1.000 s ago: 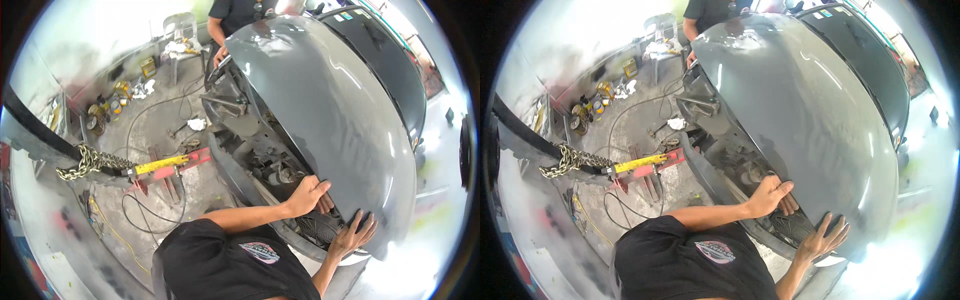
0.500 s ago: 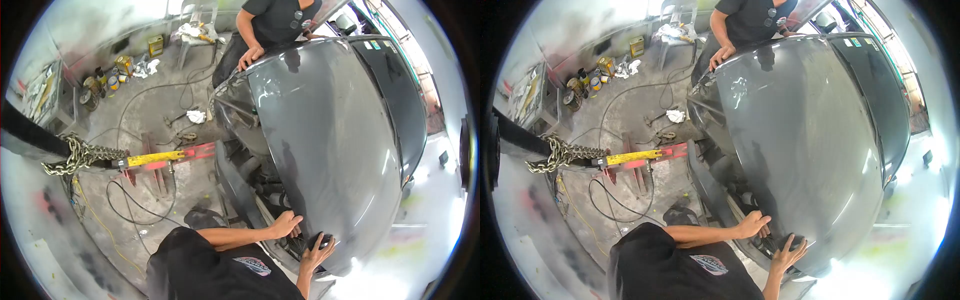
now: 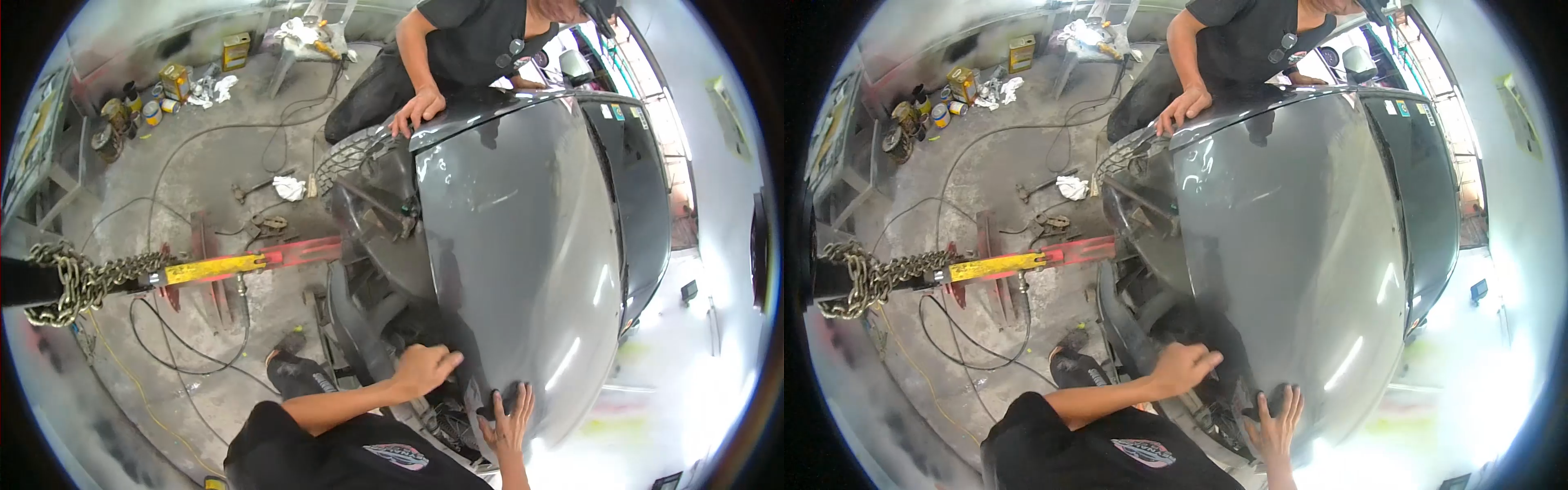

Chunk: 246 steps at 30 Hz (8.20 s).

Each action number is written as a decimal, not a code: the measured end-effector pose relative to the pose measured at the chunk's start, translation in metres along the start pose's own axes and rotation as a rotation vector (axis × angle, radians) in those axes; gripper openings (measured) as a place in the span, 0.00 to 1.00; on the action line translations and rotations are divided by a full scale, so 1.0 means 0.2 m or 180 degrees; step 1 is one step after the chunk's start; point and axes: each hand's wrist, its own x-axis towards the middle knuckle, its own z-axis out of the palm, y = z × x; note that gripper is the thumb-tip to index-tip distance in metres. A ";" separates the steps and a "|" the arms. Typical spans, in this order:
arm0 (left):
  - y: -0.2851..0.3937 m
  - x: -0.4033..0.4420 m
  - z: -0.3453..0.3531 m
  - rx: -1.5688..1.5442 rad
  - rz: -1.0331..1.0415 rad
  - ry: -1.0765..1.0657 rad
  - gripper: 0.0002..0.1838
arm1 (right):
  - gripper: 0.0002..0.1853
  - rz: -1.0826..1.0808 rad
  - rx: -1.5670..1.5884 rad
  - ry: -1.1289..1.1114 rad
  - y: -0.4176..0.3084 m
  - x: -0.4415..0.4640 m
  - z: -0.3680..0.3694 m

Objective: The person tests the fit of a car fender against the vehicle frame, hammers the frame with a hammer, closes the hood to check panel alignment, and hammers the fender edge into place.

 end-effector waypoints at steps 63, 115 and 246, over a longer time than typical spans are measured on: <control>0.14 -0.57 1.64 0.3725 0.3684 -0.1315 0.26 | 0.33 0.2261 0.0704 0.2704 0.46 -1.12 0.76; 0.06 -0.26 0.66 0.3330 0.3153 -0.0918 0.34 | 0.20 0.1705 0.1684 0.2643 0.12 -0.55 0.32; -0.01 1.57 -1.13 -0.3113 -0.0582 0.0050 0.14 | 0.39 -0.0005 -0.0317 0.0764 -0.56 1.75 -0.32</control>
